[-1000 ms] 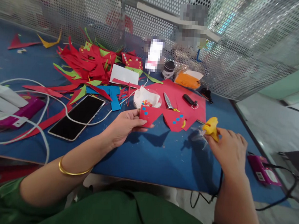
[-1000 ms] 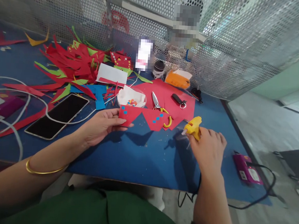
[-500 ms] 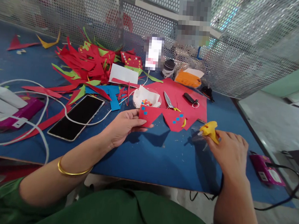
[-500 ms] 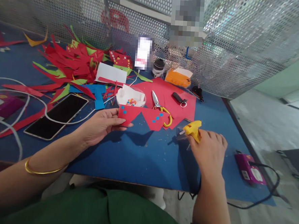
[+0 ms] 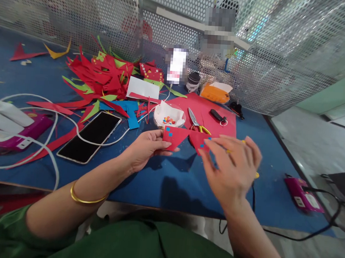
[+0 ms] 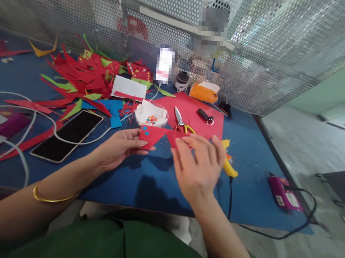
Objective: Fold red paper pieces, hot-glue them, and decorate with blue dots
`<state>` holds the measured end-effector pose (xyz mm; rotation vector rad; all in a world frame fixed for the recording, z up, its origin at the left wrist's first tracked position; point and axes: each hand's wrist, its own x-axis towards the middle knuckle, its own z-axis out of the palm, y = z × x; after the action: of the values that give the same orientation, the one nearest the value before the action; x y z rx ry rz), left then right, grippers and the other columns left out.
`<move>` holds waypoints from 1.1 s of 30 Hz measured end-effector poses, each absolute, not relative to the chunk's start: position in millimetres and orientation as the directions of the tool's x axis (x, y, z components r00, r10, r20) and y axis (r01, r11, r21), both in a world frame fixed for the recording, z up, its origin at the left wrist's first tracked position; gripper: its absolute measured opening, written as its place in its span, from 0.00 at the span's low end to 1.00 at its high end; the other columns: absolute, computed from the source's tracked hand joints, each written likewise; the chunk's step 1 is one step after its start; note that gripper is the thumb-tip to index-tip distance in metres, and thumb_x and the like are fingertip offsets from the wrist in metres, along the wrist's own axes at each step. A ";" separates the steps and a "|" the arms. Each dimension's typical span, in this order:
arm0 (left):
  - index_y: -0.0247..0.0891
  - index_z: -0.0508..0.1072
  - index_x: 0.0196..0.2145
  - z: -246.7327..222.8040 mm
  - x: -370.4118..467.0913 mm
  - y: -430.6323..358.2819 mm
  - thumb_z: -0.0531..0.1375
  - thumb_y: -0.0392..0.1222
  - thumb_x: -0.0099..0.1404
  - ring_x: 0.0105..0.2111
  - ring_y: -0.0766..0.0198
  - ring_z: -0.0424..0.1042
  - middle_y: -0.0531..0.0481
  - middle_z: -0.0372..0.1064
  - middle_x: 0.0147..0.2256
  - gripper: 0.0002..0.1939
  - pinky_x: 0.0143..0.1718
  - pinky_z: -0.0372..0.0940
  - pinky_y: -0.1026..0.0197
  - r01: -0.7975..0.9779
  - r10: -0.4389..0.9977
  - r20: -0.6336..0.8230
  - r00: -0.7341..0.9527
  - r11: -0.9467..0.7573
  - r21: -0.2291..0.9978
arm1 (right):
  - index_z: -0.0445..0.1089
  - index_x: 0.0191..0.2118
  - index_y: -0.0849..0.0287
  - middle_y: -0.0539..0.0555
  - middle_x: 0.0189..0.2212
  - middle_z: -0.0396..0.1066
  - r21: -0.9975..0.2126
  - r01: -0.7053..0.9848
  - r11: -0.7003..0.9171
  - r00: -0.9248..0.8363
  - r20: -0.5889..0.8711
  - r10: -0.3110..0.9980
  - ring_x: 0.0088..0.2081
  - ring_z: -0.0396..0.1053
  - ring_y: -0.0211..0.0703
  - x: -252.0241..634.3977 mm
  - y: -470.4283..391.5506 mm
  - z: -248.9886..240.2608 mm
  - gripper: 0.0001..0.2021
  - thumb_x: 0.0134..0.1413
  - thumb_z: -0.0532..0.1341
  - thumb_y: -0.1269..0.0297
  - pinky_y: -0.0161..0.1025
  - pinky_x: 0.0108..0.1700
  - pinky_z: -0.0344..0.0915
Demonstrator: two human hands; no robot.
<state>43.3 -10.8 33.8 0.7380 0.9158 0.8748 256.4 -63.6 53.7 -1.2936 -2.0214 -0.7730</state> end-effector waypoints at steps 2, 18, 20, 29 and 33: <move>0.31 0.75 0.42 34.3 43.3 -11.1 0.62 0.25 0.61 0.32 0.62 0.81 0.46 0.80 0.34 0.12 0.28 0.74 0.70 -0.327 0.864 -0.356 0.355 0.472 0.819 | 0.73 0.45 0.53 0.52 0.40 0.77 0.215 0.909 0.356 -0.387 0.749 0.538 0.45 0.73 0.46 236.1 -55.0 50.7 0.10 0.57 0.65 0.67 0.52 0.57 0.61; 0.31 0.76 0.41 35.1 41.3 -11.6 0.59 0.23 0.62 0.32 0.63 0.81 0.46 0.79 0.33 0.11 0.30 0.74 0.70 -0.334 0.817 -0.413 0.403 0.551 0.765 | 0.74 0.35 0.54 0.49 0.32 0.77 0.174 0.913 0.369 -0.346 0.807 0.477 0.33 0.69 0.40 231.4 -38.5 24.4 0.04 0.59 0.63 0.70 0.44 0.44 0.56; 0.31 0.75 0.42 35.0 41.3 -11.3 0.59 0.23 0.62 0.32 0.64 0.80 0.45 0.79 0.34 0.12 0.30 0.74 0.70 -0.325 0.824 -0.407 0.394 0.539 0.777 | 0.73 0.34 0.55 0.51 0.33 0.75 -0.013 0.906 0.424 -0.241 0.807 0.539 0.36 0.71 0.42 233.7 -40.3 28.7 0.03 0.60 0.63 0.67 0.44 0.45 0.58; 0.31 0.75 0.43 31.2 39.8 -9.0 0.62 0.26 0.61 0.34 0.61 0.81 0.44 0.80 0.36 0.12 0.29 0.74 0.69 -0.284 0.873 -0.342 0.348 0.445 0.849 | 0.66 0.31 0.56 0.47 0.27 0.72 -0.831 0.303 0.467 0.319 0.550 0.772 0.27 0.69 0.36 256.2 -36.9 50.5 0.07 0.61 0.60 0.66 0.37 0.33 0.65; 0.32 0.75 0.43 32.6 39.9 -8.4 0.61 0.26 0.61 0.33 0.62 0.81 0.45 0.80 0.37 0.12 0.30 0.73 0.69 -0.267 0.883 -0.338 0.324 0.428 0.863 | 0.63 0.28 0.56 0.42 0.19 0.61 -0.888 0.082 0.453 0.425 0.443 0.790 0.20 0.61 0.33 274.0 -34.0 62.0 0.09 0.57 0.63 0.65 0.34 0.25 0.62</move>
<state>39.9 -8.4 32.6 0.7948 0.9405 0.8688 274.0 -34.0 62.0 -1.0194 -1.0538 0.5551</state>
